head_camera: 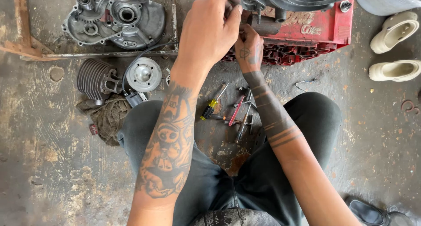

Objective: The person sits on the floor and works on a disassembled motorcycle engine placed on a red crate. They use a screwdriver to remove a bolt and a black rubber hose, then use a wrench to tighten bolts on the engine casing. The person also handles small metal parts and a black rubber gasket during the process.

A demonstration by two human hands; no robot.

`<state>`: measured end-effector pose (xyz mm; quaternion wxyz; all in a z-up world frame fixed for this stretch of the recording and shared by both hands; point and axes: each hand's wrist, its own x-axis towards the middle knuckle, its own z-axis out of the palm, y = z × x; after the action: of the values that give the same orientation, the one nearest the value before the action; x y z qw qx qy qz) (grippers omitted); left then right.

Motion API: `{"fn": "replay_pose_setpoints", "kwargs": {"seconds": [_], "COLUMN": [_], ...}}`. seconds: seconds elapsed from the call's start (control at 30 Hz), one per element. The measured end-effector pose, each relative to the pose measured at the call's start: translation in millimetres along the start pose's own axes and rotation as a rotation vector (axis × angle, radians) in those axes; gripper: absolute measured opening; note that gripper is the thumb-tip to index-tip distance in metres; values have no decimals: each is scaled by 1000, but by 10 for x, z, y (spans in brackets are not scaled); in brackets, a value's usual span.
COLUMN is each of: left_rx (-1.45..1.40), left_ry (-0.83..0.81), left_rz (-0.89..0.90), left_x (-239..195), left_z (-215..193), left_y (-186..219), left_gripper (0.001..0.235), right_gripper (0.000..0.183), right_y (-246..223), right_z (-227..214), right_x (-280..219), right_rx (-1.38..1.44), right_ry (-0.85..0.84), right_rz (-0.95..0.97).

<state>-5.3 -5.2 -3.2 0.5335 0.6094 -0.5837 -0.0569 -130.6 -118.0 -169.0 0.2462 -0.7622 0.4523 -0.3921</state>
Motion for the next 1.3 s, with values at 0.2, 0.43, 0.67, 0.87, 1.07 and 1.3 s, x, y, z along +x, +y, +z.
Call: {"fn": "replay_pose_setpoints", "kwargs": {"seconds": [0.2,0.43,0.67,0.87,1.07,1.3], "left_rx": [68,58,103,134,269,372], "left_ry": [-56,-22,-51,-144,-210,-243], "left_rz": [10,17,17,-23,-76,-206], "left_x": [30,104,63,-117,-353,-540], "left_z": [281,303,131,89,107,-20], "left_y": [-27,49,99,139,29,-161], "left_gripper": [15,11,9,8,9,16], "right_gripper": [22,30,17,30,23,37], "right_y": [210,116,58,797,2043,3100], "right_z": [6,26,113,232,234,587], "right_x": [-61,47,82,-545,-1095,-1411], "right_rx": [-94,-232,-152,-228,-538,-682], "right_ry": [-57,-103,-15,-143,-694,-578], "right_rz": [48,39,61,-167,-188,-397]}}
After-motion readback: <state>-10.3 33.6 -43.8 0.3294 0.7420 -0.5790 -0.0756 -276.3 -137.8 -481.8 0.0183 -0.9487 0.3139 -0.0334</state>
